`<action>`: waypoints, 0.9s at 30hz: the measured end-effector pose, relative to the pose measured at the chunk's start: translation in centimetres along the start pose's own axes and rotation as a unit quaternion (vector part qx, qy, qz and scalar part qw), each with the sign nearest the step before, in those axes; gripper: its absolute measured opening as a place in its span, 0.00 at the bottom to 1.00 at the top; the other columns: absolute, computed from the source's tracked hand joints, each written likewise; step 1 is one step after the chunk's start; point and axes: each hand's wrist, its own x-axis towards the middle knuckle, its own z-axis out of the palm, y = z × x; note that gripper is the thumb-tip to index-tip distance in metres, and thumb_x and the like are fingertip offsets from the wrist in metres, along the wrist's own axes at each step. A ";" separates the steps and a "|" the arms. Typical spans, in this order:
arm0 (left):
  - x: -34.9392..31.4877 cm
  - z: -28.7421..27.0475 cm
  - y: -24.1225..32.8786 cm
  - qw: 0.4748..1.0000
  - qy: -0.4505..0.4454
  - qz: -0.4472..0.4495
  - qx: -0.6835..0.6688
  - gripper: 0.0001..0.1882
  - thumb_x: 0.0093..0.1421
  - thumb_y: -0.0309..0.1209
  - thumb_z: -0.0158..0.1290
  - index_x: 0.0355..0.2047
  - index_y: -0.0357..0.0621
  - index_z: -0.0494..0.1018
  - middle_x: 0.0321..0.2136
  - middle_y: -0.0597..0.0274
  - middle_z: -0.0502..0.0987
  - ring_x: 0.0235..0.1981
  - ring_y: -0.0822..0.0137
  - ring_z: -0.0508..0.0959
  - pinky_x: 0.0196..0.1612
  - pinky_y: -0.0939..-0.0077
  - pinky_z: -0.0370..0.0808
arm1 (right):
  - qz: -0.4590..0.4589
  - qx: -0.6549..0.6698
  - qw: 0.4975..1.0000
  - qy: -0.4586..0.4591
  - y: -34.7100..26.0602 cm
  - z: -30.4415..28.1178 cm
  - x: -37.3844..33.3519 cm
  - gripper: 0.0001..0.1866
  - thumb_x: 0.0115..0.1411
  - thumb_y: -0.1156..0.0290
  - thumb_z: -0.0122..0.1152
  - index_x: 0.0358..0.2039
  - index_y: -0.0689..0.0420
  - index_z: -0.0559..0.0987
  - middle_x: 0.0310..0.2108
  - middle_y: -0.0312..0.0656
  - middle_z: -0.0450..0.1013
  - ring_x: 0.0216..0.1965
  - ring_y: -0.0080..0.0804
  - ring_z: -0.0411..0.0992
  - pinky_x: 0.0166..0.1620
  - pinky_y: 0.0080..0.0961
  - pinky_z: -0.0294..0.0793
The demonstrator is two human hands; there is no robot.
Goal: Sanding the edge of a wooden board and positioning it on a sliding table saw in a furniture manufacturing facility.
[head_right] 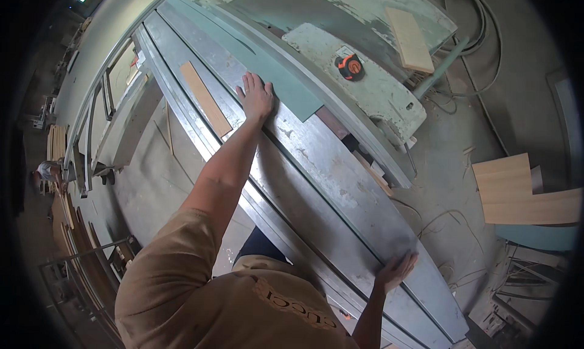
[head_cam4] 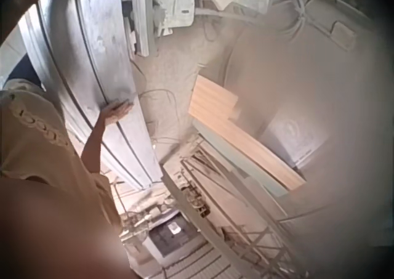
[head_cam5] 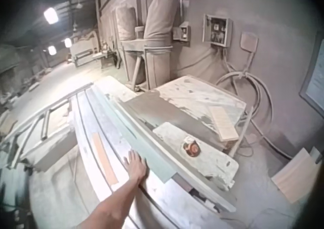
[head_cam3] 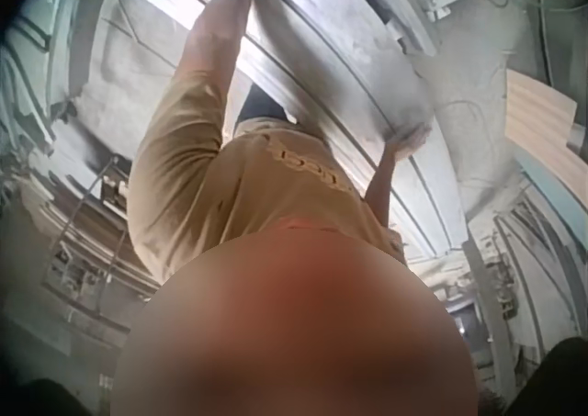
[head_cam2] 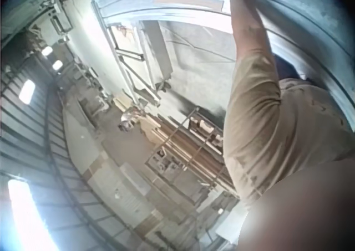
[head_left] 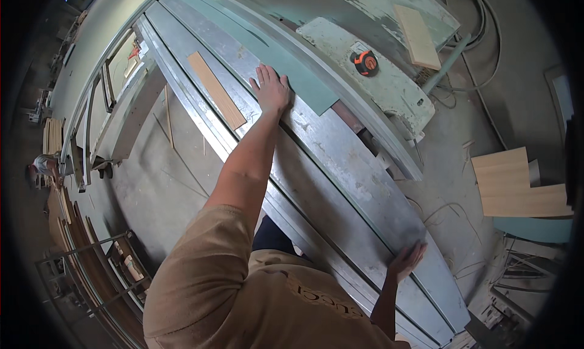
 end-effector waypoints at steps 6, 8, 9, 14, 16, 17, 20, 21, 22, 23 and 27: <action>-1.1 -0.4 0.0 1.000 0.003 0.003 0.005 0.40 0.78 0.50 0.39 0.78 0.31 0.52 0.81 0.42 0.51 0.83 0.48 0.47 0.81 0.39 0.37 | 0.007 -0.024 1.000 0.006 2.6 0.2 -2.7 0.30 0.77 0.61 0.53 0.74 0.59 0.69 0.77 0.56 0.61 0.78 0.58 0.56 0.79 0.54 0.50; -1.4 -0.4 -0.1 1.000 0.006 0.005 0.005 0.40 0.78 0.50 0.39 0.78 0.31 0.52 0.81 0.42 0.51 0.83 0.48 0.47 0.81 0.38 0.37 | 0.002 -0.023 1.000 0.011 2.9 0.3 -2.8 0.30 0.77 0.61 0.53 0.74 0.59 0.69 0.77 0.56 0.61 0.78 0.58 0.56 0.79 0.53 0.50; -1.5 -0.3 -0.1 1.000 0.010 0.006 0.004 0.40 0.78 0.50 0.39 0.78 0.31 0.52 0.80 0.42 0.51 0.83 0.48 0.47 0.81 0.38 0.38 | -0.002 -0.018 1.000 0.014 3.1 0.5 -2.8 0.30 0.76 0.61 0.53 0.74 0.60 0.69 0.77 0.55 0.62 0.78 0.57 0.57 0.79 0.53 0.50; -1.8 0.3 -0.2 1.000 0.009 0.007 0.008 0.40 0.78 0.50 0.39 0.78 0.33 0.52 0.81 0.43 0.50 0.83 0.49 0.46 0.81 0.38 0.37 | -0.007 -0.012 1.000 0.024 4.0 1.3 -3.5 0.30 0.76 0.61 0.55 0.74 0.59 0.70 0.77 0.53 0.62 0.79 0.54 0.57 0.78 0.55 0.51; -1.9 0.3 -1.1 1.000 0.022 0.012 0.015 0.39 0.78 0.51 0.39 0.78 0.34 0.53 0.81 0.44 0.52 0.83 0.48 0.48 0.80 0.36 0.39 | -0.007 -0.008 1.000 0.021 3.9 0.9 -4.2 0.30 0.75 0.62 0.55 0.73 0.60 0.70 0.77 0.54 0.63 0.78 0.55 0.58 0.78 0.54 0.51; -2.0 0.3 -1.5 0.999 0.037 0.015 0.020 0.39 0.78 0.52 0.40 0.78 0.35 0.53 0.80 0.44 0.53 0.82 0.47 0.49 0.80 0.33 0.42 | -0.005 -0.007 1.000 0.019 3.8 0.7 -4.5 0.30 0.75 0.62 0.55 0.73 0.60 0.70 0.77 0.54 0.63 0.78 0.55 0.58 0.78 0.54 0.51; -2.4 0.5 -1.5 0.999 0.036 0.024 0.015 0.38 0.78 0.52 0.40 0.77 0.36 0.55 0.80 0.43 0.53 0.82 0.46 0.50 0.79 0.32 0.41 | 0.008 -0.016 1.000 0.015 3.8 0.4 -5.6 0.30 0.75 0.62 0.54 0.73 0.60 0.70 0.76 0.55 0.63 0.78 0.56 0.58 0.78 0.54 0.51; -2.6 0.5 -1.7 0.999 0.034 0.023 0.013 0.38 0.78 0.52 0.40 0.77 0.36 0.56 0.80 0.43 0.53 0.82 0.46 0.50 0.79 0.32 0.41 | 0.000 -0.014 1.000 0.017 3.8 0.4 -5.9 0.29 0.75 0.63 0.54 0.73 0.60 0.71 0.76 0.55 0.63 0.78 0.56 0.58 0.78 0.54 0.51; -2.7 0.4 -1.9 0.999 0.033 0.024 0.014 0.38 0.78 0.52 0.40 0.77 0.36 0.56 0.80 0.43 0.53 0.82 0.46 0.50 0.79 0.32 0.41 | -0.008 -0.012 1.000 0.019 3.8 0.4 -6.2 0.29 0.75 0.63 0.54 0.73 0.60 0.71 0.76 0.55 0.63 0.78 0.57 0.58 0.78 0.54 0.52; -2.6 0.3 -2.1 0.999 0.034 0.025 0.012 0.37 0.78 0.52 0.41 0.76 0.37 0.56 0.80 0.43 0.53 0.82 0.46 0.50 0.79 0.31 0.41 | -0.008 -0.011 1.000 0.018 3.6 0.4 -6.5 0.29 0.75 0.63 0.54 0.73 0.60 0.71 0.76 0.55 0.63 0.78 0.57 0.58 0.78 0.54 0.52; -3.7 -1.1 -2.2 1.000 0.005 0.011 0.021 0.39 0.77 0.50 0.38 0.78 0.34 0.53 0.81 0.44 0.51 0.83 0.49 0.48 0.81 0.35 0.38 | -0.007 -0.003 1.000 0.010 3.4 0.3 -6.9 0.29 0.75 0.64 0.54 0.73 0.62 0.71 0.76 0.54 0.63 0.78 0.56 0.58 0.78 0.53 0.52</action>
